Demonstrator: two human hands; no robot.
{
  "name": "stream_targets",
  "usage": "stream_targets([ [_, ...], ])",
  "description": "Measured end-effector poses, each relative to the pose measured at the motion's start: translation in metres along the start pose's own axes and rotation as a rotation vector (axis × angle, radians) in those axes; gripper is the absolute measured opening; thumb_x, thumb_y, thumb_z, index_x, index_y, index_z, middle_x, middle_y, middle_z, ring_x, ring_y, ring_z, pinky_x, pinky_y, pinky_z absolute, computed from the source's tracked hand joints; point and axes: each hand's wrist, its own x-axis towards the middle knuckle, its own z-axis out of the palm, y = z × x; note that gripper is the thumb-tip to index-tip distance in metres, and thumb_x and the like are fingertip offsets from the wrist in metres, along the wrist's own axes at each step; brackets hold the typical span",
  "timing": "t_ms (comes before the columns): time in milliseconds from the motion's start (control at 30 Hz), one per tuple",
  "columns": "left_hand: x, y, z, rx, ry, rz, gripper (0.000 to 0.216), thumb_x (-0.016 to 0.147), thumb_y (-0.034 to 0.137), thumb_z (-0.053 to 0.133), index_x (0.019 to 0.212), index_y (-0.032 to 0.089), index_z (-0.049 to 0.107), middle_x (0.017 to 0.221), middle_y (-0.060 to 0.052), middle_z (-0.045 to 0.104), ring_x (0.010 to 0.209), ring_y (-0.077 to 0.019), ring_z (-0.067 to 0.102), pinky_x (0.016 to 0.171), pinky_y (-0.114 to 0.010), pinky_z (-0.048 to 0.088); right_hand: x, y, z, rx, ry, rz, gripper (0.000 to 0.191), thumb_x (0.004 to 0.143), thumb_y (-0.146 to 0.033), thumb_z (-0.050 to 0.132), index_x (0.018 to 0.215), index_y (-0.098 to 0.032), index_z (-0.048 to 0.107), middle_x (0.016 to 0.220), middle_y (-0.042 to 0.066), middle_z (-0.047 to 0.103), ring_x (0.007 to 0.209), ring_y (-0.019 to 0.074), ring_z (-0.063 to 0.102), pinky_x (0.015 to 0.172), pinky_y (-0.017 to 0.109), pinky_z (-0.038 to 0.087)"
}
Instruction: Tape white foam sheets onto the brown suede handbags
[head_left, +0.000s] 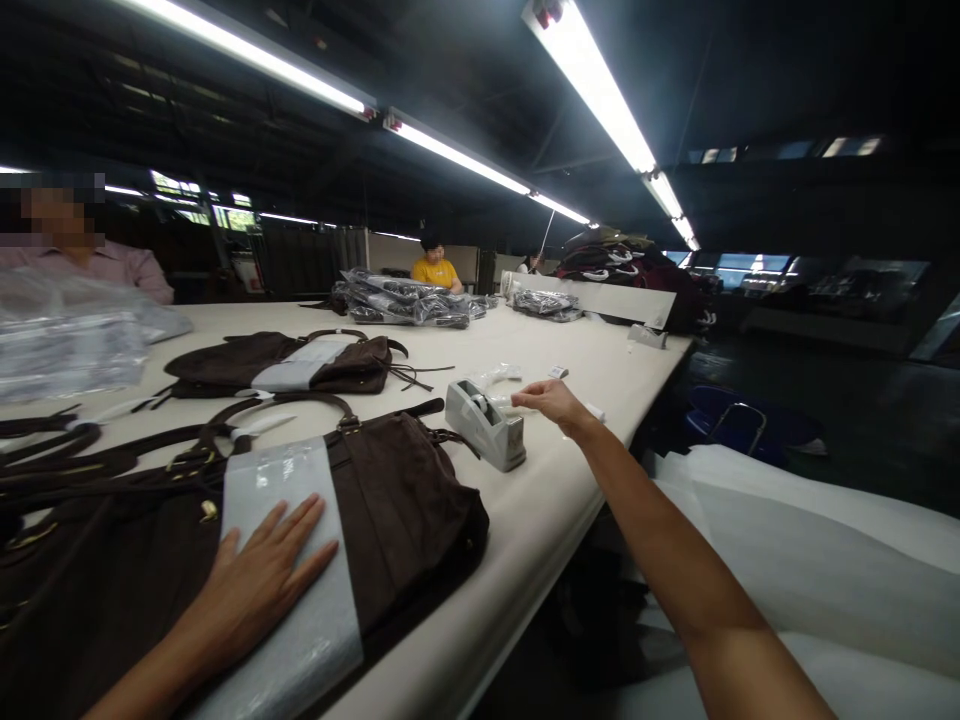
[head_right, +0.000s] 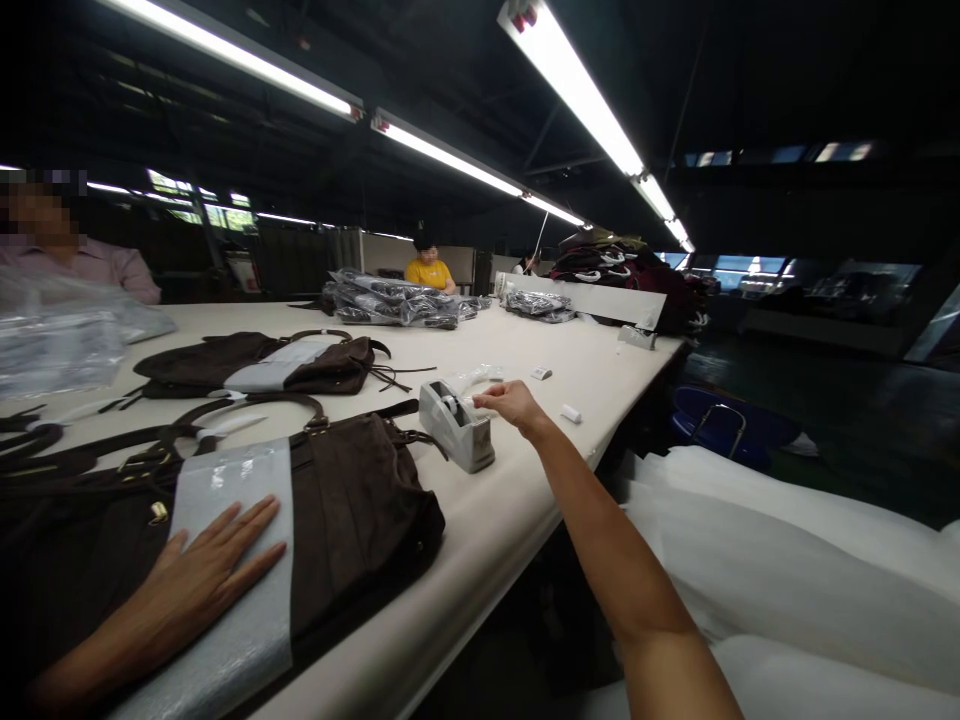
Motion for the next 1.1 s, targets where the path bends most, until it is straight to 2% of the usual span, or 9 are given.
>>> stream_targets([
  [100, 0.0, 0.003, -0.005, -0.017, -0.025, -0.027, 0.066, 0.09, 0.049, 0.024, 0.148, 0.018, 0.029, 0.155, -0.007, 0.026, 0.144, -0.034, 0.017, 0.112, -0.064, 0.018, -0.018, 0.007, -0.009, -0.085, -0.011, -0.076, 0.022, 0.068, -0.035, 0.069, 0.066, -0.013, 0.071, 0.061, 0.003, 0.067, 0.064, 0.0147, 0.059, 0.062, 0.024, 0.043],
  [267, -0.002, 0.007, -0.011, -0.003, -0.058, -0.041, 0.068, 0.09, 0.052, 0.025, 0.149, 0.018, 0.026, 0.155, -0.006, 0.025, 0.144, -0.0339, 0.015, 0.113, -0.063, 0.017, -0.035, 0.043, -0.002, -0.093, 0.02, -0.038, 0.021, 0.072, -0.035, 0.065, 0.063, -0.016, 0.066, 0.057, 0.003, 0.065, 0.053, 0.0132, 0.057, 0.056, 0.024, 0.045],
  [500, -0.002, 0.014, -0.018, 0.003, -0.076, -0.049, 0.067, 0.091, 0.05, 0.024, 0.149, 0.015, 0.026, 0.156, -0.008, 0.024, 0.144, -0.0342, 0.015, 0.112, -0.063, 0.017, -0.042, 0.065, 0.027, -0.338, 0.241, -0.032, 0.022, 0.079, -0.035, 0.058, 0.064, -0.021, 0.067, 0.059, 0.001, 0.068, 0.061, 0.0145, 0.062, 0.063, 0.023, 0.043],
  [633, -0.009, 0.024, -0.028, -0.022, -0.096, -0.074, 0.069, 0.092, 0.053, 0.023, 0.149, 0.014, 0.026, 0.156, -0.008, 0.023, 0.145, -0.0324, 0.013, 0.114, -0.06, 0.013, -0.049, 0.08, 0.031, -0.546, 0.315, 0.038, 0.024, 0.077, -0.034, 0.058, 0.058, -0.021, 0.066, 0.06, 0.004, 0.07, 0.067, 0.0188, 0.064, 0.064, 0.027, 0.042],
  [767, -0.014, 0.027, -0.031, -0.112, -0.092, -0.083, 0.07, 0.091, 0.059, 0.023, 0.149, 0.018, 0.027, 0.157, -0.007, 0.022, 0.146, -0.0321, 0.011, 0.115, -0.059, 0.009, -0.062, 0.091, 0.031, -0.377, 0.386, 0.043, 0.025, 0.071, -0.043, 0.064, 0.059, -0.022, 0.07, 0.064, 0.008, 0.071, 0.061, 0.0233, 0.063, 0.058, 0.032, 0.044],
  [833, -0.013, 0.025, -0.03, -0.145, -0.075, -0.08, 0.071, 0.091, 0.06, 0.023, 0.149, 0.02, 0.027, 0.157, -0.007, 0.022, 0.146, -0.0325, 0.011, 0.114, -0.06, 0.008, -0.068, 0.073, 0.041, -0.076, 0.351, 0.017, 0.032, 0.065, -0.05, 0.071, 0.07, -0.019, 0.074, 0.068, 0.011, 0.072, 0.057, 0.0221, 0.062, 0.052, 0.032, 0.045],
  [900, -0.013, 0.024, -0.028, -0.166, -0.056, -0.078, 0.072, 0.09, 0.062, 0.023, 0.149, 0.019, 0.026, 0.157, -0.007, 0.022, 0.146, -0.033, 0.01, 0.114, -0.062, 0.006, -0.074, 0.037, 0.063, 0.177, 0.22, 0.007, 0.042, 0.058, -0.051, 0.079, 0.076, -0.014, 0.075, 0.068, 0.011, 0.071, 0.053, 0.0179, 0.058, 0.047, 0.029, 0.044],
  [1000, -0.014, 0.024, -0.025, -0.188, -0.046, -0.083, 0.073, 0.09, 0.062, 0.023, 0.148, 0.019, 0.026, 0.157, -0.006, 0.023, 0.146, -0.0338, 0.01, 0.114, -0.064, 0.005, -0.075, -0.029, 0.117, 0.347, -0.072, 0.031, 0.042, 0.057, -0.046, 0.084, 0.078, -0.011, 0.075, 0.066, 0.009, 0.07, 0.05, 0.0113, 0.055, 0.043, 0.021, 0.042],
  [1100, -0.015, 0.024, -0.024, -0.202, -0.03, -0.077, 0.072, 0.091, 0.061, 0.024, 0.148, 0.018, 0.027, 0.157, -0.007, 0.024, 0.145, -0.0345, 0.011, 0.113, -0.065, 0.005, -0.06, -0.08, 0.184, 0.42, -0.206, 0.063, 0.025, 0.067, -0.033, 0.08, 0.073, -0.01, 0.073, 0.064, 0.006, 0.069, 0.049, 0.0074, 0.056, 0.041, 0.015, 0.042],
])
